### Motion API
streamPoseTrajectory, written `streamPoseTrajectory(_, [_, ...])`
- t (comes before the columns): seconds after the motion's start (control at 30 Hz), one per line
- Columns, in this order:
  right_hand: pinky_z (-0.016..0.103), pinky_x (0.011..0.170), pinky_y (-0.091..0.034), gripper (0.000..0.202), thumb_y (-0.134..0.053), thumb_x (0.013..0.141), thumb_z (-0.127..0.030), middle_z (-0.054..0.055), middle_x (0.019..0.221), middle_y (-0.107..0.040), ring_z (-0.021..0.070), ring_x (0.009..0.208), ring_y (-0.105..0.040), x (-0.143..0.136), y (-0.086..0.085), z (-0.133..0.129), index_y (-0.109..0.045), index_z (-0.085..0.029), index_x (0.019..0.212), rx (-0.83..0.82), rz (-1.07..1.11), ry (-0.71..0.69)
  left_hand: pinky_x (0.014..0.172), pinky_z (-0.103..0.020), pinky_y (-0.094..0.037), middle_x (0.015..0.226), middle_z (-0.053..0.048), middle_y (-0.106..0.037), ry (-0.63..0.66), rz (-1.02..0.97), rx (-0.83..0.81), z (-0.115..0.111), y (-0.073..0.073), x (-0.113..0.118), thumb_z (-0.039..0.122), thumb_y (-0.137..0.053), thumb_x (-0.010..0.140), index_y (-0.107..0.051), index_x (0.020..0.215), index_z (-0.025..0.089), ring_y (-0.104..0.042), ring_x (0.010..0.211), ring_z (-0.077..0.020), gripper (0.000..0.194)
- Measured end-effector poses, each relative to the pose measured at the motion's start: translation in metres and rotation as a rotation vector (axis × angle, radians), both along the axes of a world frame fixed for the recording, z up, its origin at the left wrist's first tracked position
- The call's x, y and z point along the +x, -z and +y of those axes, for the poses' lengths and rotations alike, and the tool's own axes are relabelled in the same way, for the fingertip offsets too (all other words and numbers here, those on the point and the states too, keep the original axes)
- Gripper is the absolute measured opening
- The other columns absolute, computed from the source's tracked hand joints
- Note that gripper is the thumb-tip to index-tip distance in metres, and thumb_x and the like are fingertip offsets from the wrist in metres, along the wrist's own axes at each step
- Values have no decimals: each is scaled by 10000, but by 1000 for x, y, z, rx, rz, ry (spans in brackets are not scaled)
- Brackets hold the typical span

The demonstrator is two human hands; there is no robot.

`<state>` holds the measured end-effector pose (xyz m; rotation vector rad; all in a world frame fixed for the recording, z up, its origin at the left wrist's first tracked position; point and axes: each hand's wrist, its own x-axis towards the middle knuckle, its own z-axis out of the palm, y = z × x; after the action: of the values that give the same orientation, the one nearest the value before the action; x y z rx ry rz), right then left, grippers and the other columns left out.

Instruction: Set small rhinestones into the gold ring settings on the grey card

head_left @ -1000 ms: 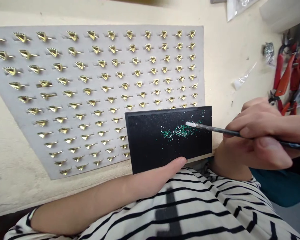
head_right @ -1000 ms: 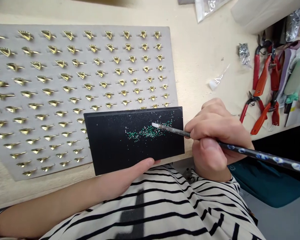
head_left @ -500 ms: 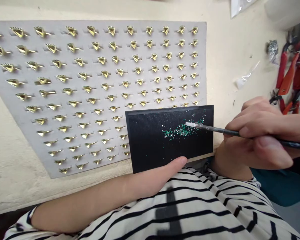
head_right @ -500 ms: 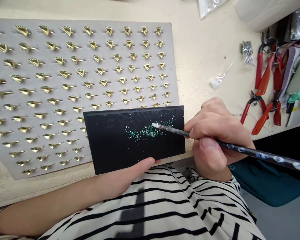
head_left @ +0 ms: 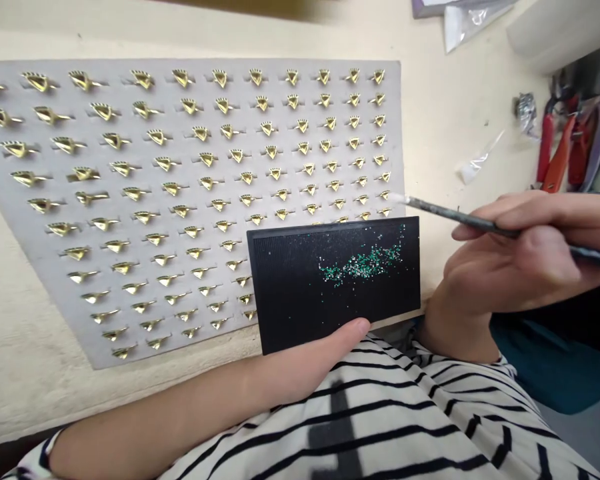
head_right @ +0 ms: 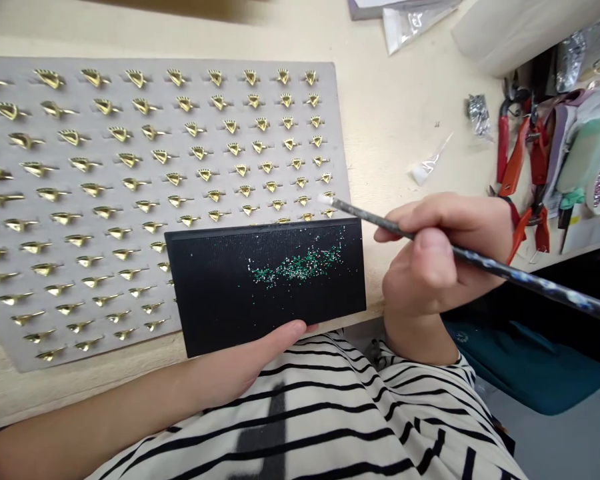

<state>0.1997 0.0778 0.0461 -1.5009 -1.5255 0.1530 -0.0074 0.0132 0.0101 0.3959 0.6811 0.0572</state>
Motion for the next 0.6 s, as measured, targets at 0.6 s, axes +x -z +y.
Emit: streamPoseTrajectory(0.6, [233, 510, -436, 168, -452, 852, -174, -32, 710, -523, 45, 570, -594, -5, 19, 7, -608, -157, 794, 139, -68, 14, 1270, -403, -136, 1530, 15, -495, 38, 21, -34, 3, -4, 5, 592, -479, 919, -628, 1339, 256, -312, 1503, -260, 559])
